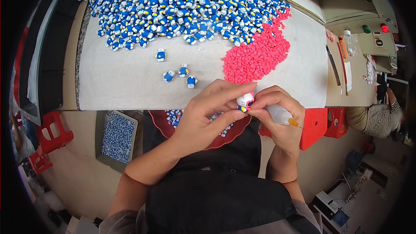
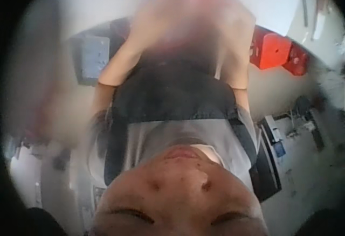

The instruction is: Apply glue to small plastic toy components and join them together in an assembly line setting.

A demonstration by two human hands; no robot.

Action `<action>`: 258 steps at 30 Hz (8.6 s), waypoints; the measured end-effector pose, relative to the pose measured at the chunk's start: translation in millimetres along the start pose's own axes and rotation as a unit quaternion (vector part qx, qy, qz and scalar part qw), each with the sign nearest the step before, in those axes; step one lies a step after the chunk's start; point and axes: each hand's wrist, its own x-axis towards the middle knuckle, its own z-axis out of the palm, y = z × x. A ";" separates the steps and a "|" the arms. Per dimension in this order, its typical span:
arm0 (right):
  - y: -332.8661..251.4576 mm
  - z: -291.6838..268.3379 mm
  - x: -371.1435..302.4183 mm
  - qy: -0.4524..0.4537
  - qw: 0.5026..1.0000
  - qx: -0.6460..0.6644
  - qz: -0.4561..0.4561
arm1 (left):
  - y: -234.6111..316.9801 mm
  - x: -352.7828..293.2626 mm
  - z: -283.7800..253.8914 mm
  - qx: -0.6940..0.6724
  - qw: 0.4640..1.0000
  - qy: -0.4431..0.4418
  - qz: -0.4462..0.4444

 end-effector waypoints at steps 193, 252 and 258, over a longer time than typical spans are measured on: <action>53.6 -67.4 -24.3 0.263 0.957 0.025 -0.121 | 194.1 252.3 132.0 0.233 0.921 -0.256 0.177; 108.5 -461.0 180.0 0.370 0.922 -0.103 -0.047 | -47.6 56.2 13.5 0.674 0.639 -0.357 -0.099; 119.0 -446.6 262.5 0.256 0.952 -0.163 0.043 | -52.0 111.3 10.1 0.677 0.636 -0.365 -0.062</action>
